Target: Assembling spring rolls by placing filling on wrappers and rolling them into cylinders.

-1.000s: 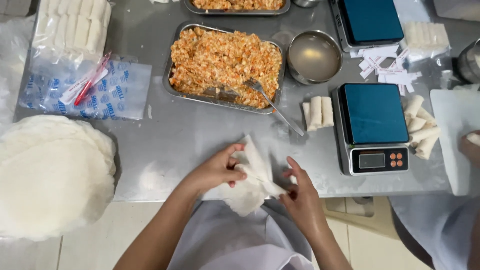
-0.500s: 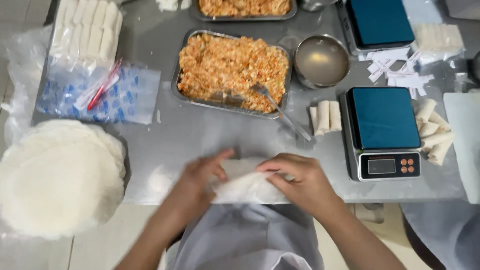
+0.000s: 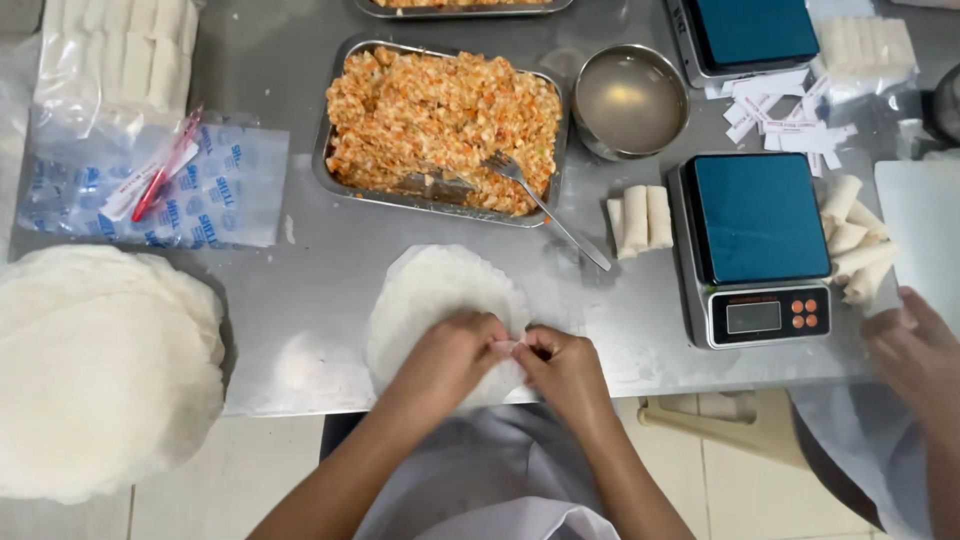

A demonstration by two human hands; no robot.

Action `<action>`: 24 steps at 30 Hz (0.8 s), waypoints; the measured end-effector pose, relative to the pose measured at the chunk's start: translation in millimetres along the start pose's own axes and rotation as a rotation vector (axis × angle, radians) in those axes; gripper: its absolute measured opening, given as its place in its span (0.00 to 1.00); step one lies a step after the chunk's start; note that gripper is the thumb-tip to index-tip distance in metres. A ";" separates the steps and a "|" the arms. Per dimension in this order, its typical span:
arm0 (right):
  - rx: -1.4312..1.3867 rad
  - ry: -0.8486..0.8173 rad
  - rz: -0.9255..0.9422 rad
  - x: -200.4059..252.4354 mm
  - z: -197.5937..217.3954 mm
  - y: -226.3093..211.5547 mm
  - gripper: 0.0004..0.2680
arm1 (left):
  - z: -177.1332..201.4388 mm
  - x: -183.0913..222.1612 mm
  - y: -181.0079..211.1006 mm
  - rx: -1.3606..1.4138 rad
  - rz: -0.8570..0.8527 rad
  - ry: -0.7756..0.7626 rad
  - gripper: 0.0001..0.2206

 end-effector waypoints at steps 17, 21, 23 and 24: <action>0.440 -0.080 0.177 -2.4 3.0 -38.4 0.14 | 77.5 58.4 -72.1 -0.045 0.393 0.140 0.13; 0.550 -0.006 0.421 -1.6 -12.5 -80.5 0.16 | 63.4 41.1 -6.8 -0.165 0.279 0.004 0.22; 0.551 0.035 0.422 -16.7 -28.4 -75.9 0.16 | 60.7 21.4 18.0 -0.152 0.149 0.164 0.17; 0.551 0.038 0.423 -17.1 -24.8 -73.1 0.16 | 58.4 16.6 6.2 -0.153 0.146 0.165 0.17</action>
Point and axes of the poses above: each hand's wrist, its own x-axis away from the middle knuckle, its own z-axis out of the back of the hand, y = z × x, the point moved 10 cm from there along -x, towards the middle knuckle, and after that the axes turned 7 degrees about x, right-handed, at the moved point
